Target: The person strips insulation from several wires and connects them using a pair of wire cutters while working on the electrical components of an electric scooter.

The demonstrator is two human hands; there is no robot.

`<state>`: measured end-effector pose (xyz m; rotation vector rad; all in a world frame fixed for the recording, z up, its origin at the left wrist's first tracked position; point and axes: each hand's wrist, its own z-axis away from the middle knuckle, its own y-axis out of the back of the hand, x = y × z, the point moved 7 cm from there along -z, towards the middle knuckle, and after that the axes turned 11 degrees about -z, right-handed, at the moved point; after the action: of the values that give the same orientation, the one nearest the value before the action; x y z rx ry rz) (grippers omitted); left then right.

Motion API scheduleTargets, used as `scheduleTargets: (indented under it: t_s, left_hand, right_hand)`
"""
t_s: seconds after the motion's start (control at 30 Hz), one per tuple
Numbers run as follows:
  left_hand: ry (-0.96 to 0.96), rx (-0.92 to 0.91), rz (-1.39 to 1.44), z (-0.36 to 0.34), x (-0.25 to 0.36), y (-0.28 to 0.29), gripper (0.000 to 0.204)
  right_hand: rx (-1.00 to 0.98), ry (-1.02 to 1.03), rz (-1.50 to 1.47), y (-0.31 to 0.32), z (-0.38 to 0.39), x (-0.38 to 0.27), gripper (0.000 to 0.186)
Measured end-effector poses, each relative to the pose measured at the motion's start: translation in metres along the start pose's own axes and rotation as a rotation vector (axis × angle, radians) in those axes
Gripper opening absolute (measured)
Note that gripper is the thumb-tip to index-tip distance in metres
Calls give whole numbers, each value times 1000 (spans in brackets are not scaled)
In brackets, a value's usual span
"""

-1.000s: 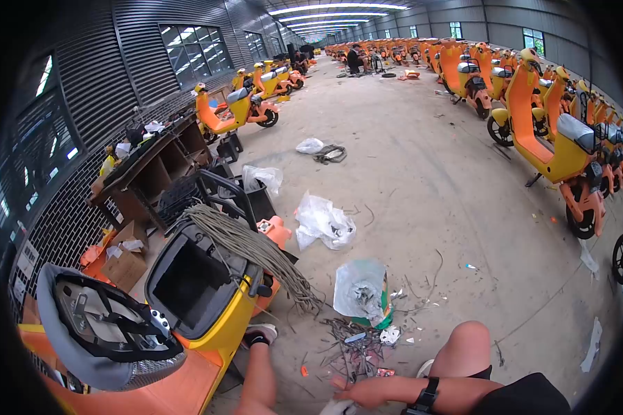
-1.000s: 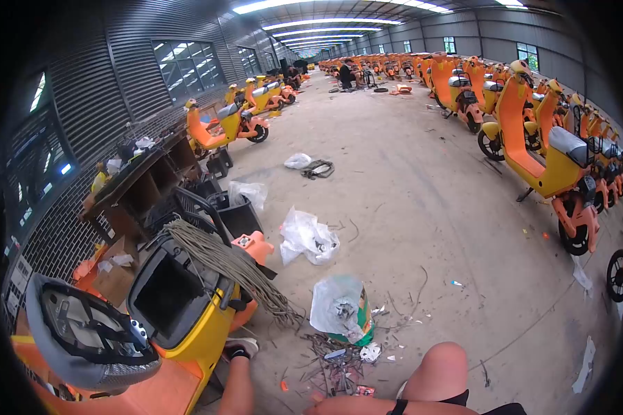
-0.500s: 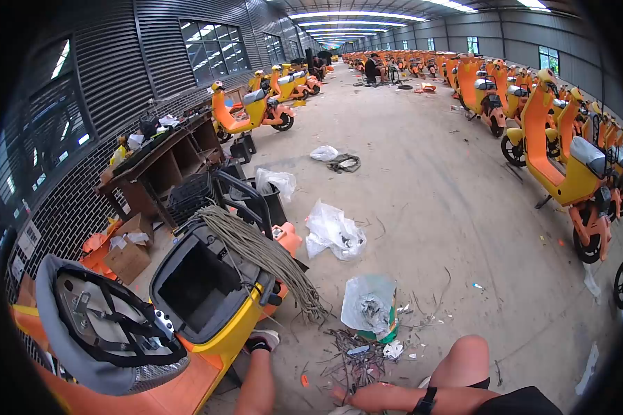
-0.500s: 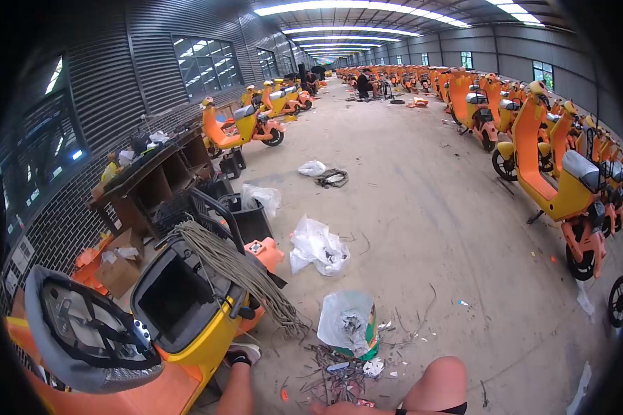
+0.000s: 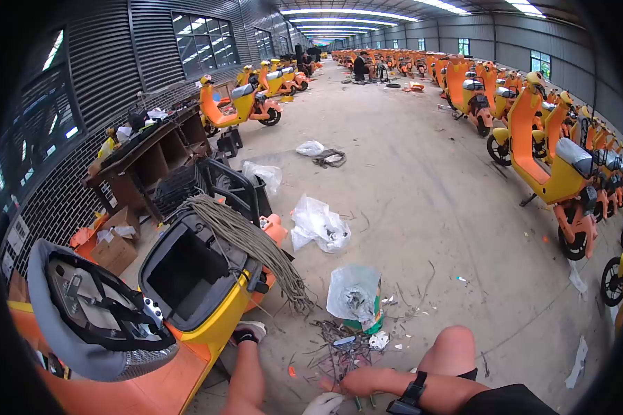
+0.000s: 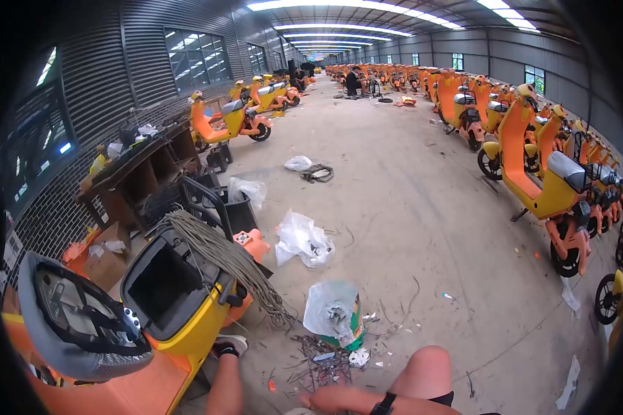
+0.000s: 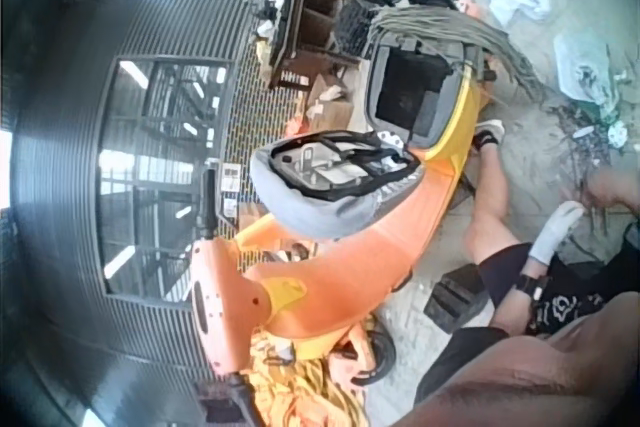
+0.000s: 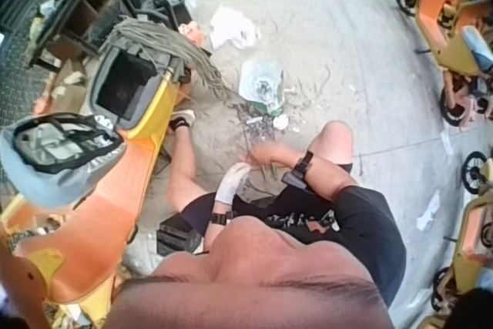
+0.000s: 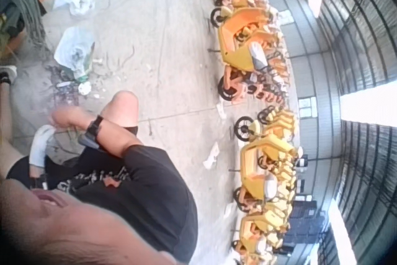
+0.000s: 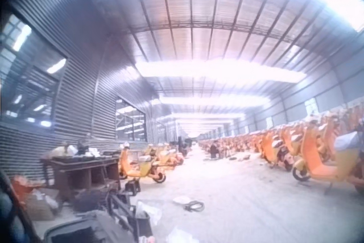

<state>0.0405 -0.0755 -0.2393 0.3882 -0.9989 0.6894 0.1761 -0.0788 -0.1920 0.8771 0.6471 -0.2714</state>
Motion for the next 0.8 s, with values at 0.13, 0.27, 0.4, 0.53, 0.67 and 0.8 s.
scheduleTargets:
  t_s: [0.13, 0.27, 0.4, 0.53, 0.67, 0.8]
  left_hand:
    - [13, -31, 86, 16, 32, -9, 8]
    - [44, -166, 125, 19, 20, -15, 20]
    - [36, -160, 269, 7, -5, -11, 18]
    - [-3, -66, 325, 14, 10, 1, 18]
    - [-56, -73, 444, 16, 0, 10, 18]
    - [-72, -85, 573, 12, -7, 18, 18]
  right_hand:
    - [-49, -20, -44, 1, 0, 11, 24]
    - [14, 86, -42, 7, 13, 7, 22]
    - [98, 19, -54, 15, 29, 20, 18]
    - [359, -84, -1, 63, 52, 17, 12]
    - [495, -213, 38, 68, 64, 41, 12]
    - [633, -323, 74, 79, 76, 62, 11]
